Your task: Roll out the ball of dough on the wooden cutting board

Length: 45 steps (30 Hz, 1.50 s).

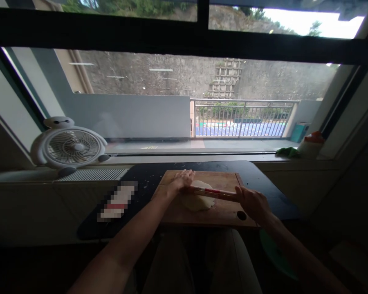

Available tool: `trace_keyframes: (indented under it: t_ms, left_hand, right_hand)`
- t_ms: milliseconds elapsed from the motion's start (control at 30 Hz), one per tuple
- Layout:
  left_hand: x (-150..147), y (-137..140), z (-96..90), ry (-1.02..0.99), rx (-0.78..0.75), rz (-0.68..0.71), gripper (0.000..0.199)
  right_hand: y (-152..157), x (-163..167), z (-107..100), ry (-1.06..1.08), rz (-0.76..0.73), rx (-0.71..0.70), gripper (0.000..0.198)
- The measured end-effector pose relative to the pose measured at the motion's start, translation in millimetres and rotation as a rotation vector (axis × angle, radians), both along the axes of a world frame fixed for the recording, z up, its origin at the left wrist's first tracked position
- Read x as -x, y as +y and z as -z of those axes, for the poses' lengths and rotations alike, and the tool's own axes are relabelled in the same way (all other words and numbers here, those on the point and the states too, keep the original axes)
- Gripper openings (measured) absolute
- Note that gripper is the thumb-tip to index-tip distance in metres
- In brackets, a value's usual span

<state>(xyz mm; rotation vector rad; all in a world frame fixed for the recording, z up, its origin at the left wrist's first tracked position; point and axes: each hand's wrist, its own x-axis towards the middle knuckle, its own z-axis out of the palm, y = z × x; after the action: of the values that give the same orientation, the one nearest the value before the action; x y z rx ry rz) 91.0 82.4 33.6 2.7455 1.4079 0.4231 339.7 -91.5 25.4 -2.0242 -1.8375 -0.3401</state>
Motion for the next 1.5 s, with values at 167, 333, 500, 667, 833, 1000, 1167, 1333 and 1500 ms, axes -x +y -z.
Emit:
trace_keyframes:
  t_ms: [167, 333, 500, 667, 833, 1000, 1167, 1333, 1500]
  left_hand:
    - [30, -40, 18.4, 0.088, 0.054, -0.011, 0.050]
    - [24, -22, 11.3, 0.153, 0.175, -0.112, 0.054]
    - [-4, 5, -9.0, 0.132, 0.135, -0.088, 0.048]
    - [19, -34, 9.3, 0.123, 0.064, 0.037, 0.044]
    - [31, -44, 18.4, 0.099, 0.079, 0.014, 0.044]
    - [-6, -3, -3.9, 0.115, 0.138, -0.040, 0.039]
    - [-13, -11, -8.1, 0.084, 0.101, -0.004, 0.036]
    - [24, -60, 16.3, 0.017, -0.043, 0.055, 0.046]
    - [21, -56, 11.3, 0.045, 0.009, 0.013, 0.043]
  right_hand:
    - [-7, -6, 13, 0.040, -0.042, -0.041, 0.041]
    - [-6, -5, 9, 0.052, -0.005, -0.009, 0.042]
    - [-9, 3, 7, 0.051, -0.003, 0.031, 0.042]
    - [-13, 5, 8, 0.036, -0.034, -0.006, 0.041]
    - [-9, 5, 8, -0.004, -0.003, -0.037, 0.041]
    - [-9, 8, 9, -0.010, 0.032, 0.031, 0.041]
    - [-13, 9, 12, -0.013, -0.011, -0.016, 0.038]
    - [-13, 7, 16, -0.056, -0.070, -0.136, 0.037]
    - [-12, 7, 10, -0.054, -0.051, -0.114, 0.036]
